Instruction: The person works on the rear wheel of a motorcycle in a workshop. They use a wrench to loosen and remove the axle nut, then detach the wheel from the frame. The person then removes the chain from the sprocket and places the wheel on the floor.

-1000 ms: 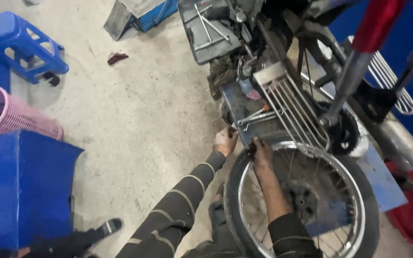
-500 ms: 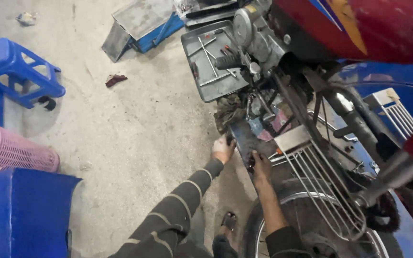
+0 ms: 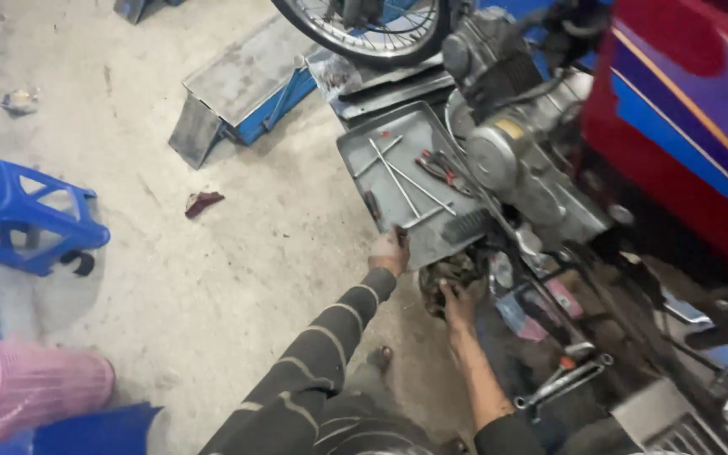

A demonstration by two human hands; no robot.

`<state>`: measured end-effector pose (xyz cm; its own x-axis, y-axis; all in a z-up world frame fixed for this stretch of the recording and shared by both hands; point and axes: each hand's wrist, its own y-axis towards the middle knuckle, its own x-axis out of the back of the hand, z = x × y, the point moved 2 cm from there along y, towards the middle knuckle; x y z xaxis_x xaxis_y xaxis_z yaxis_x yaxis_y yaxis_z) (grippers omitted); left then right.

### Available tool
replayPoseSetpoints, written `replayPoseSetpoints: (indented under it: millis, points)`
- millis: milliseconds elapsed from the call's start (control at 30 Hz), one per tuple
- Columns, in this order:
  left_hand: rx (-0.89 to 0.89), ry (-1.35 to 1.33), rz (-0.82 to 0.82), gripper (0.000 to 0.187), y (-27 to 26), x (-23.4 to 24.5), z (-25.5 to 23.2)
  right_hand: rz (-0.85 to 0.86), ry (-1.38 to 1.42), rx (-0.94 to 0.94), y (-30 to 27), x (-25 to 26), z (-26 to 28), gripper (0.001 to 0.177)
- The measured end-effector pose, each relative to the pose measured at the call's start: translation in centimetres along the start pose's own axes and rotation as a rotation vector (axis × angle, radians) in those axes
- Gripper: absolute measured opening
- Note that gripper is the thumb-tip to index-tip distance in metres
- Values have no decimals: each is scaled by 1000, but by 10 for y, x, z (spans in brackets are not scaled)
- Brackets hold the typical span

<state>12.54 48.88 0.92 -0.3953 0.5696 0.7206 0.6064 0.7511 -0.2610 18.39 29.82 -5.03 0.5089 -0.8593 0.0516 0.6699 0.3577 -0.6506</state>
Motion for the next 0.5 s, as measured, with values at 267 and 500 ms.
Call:
replayPoseSetpoints:
  millis: [267,500]
  points:
    - [28,356,114,46,99,31,20,25,-113,26,26,-61,50,48]
    - [107,466,320,63,131,30,16,-86,-316,79,39,-71,57,51]
